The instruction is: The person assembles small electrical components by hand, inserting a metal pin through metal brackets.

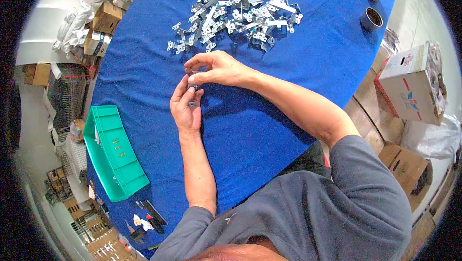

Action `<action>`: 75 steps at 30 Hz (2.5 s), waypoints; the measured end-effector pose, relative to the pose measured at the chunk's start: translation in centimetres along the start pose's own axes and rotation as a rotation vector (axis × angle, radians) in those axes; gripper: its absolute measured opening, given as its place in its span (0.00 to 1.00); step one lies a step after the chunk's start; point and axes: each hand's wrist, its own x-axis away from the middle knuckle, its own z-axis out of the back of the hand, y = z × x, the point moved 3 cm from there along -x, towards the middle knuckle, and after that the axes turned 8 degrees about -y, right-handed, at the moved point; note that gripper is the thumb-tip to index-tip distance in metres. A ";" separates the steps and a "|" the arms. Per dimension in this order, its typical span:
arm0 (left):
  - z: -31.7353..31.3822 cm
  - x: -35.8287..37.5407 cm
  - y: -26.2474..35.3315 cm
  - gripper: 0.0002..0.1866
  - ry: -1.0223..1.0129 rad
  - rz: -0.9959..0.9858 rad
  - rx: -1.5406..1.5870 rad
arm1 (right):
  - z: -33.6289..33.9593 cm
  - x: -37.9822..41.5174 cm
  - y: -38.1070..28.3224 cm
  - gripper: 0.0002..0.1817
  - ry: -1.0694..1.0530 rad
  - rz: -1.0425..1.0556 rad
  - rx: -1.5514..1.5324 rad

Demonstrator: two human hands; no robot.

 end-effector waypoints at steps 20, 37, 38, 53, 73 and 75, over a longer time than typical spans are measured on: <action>0.3 0.1 0.4 0.18 0.014 0.043 -0.037 | 0.3 0.1 -0.2 0.18 0.061 -0.008 0.032; -0.9 0.7 0.6 0.27 0.129 -0.151 -0.407 | 0.1 0.2 0.6 0.11 0.211 -0.138 0.073; -0.4 0.6 0.3 0.25 0.123 -0.152 -0.371 | 0.1 0.2 0.5 0.11 0.232 -0.122 0.092; -1.2 0.4 0.6 0.12 0.090 -0.119 -0.238 | 0.6 0.0 1.6 0.11 0.261 -0.026 0.245; -1.0 0.0 -0.2 0.19 0.068 -0.101 -0.169 | 0.8 0.0 1.8 0.10 0.324 -0.014 0.105; -0.8 0.0 -0.2 0.18 0.093 -0.089 -0.168 | 0.7 -0.1 1.8 0.10 0.320 -0.017 0.076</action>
